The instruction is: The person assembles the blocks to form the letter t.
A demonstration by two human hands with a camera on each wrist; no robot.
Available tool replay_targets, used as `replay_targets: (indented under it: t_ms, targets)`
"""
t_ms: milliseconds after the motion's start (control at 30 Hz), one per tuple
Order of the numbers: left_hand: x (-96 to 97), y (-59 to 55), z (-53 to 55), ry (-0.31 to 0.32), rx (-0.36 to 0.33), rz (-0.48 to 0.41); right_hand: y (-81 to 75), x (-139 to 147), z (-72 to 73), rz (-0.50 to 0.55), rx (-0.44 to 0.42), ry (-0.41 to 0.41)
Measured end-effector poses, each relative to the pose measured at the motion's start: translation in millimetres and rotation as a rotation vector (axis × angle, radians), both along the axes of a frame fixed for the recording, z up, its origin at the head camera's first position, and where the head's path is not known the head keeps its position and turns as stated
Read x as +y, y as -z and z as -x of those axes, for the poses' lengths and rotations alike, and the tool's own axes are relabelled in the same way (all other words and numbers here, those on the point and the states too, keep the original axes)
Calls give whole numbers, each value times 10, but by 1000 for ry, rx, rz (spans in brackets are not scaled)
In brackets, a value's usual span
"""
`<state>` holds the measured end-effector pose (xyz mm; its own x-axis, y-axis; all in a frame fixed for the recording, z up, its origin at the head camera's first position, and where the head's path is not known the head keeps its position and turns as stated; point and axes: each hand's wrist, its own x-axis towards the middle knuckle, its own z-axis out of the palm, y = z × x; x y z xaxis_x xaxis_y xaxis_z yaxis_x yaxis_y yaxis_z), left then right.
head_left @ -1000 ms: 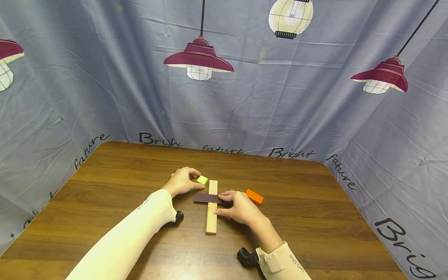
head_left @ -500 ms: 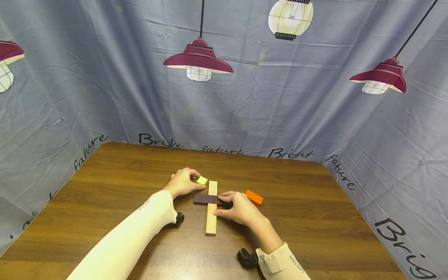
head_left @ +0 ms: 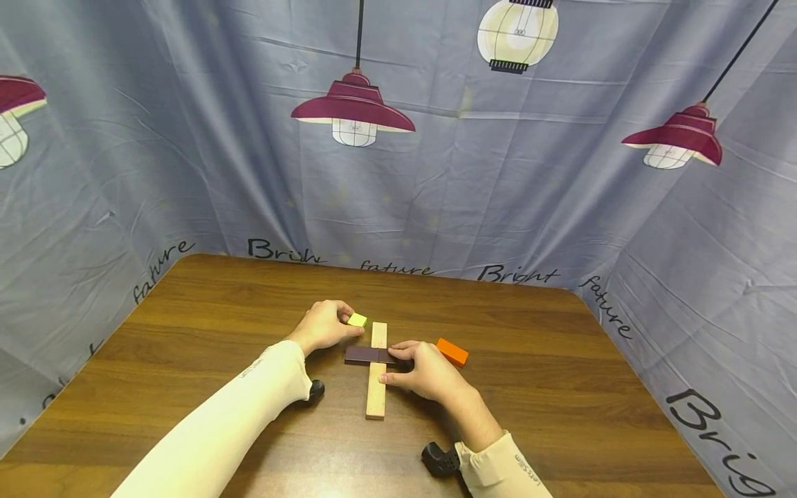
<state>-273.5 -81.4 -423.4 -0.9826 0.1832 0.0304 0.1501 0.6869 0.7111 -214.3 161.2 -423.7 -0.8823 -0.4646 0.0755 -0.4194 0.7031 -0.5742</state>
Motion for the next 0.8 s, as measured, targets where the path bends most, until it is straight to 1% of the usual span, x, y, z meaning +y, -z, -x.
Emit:
replay_targets:
  t_ms: [167, 300, 433, 533, 700, 800]
  targets:
    - [-51, -106, -72, 24, 13, -34, -23, -4, 0, -4, 3, -4]
    - [-65, -165, -189, 48, 31, -66, -16, -6, 0, -9, 3, -7]
    - [-43, -177, -340, 94, 66, -73, 3, -2, -6, -1, -3, -6]
    - [-10, -188, -472, 126, 74, -76, 5, 2, -9, 8, -5, -4]
    - [48, -213, -699, 189, 107, -51, 14, 6, -10, 10, -2, -9]
    - [86, -226, -816, 231, 133, -33, 19, 8, -8, 7, 13, -17]
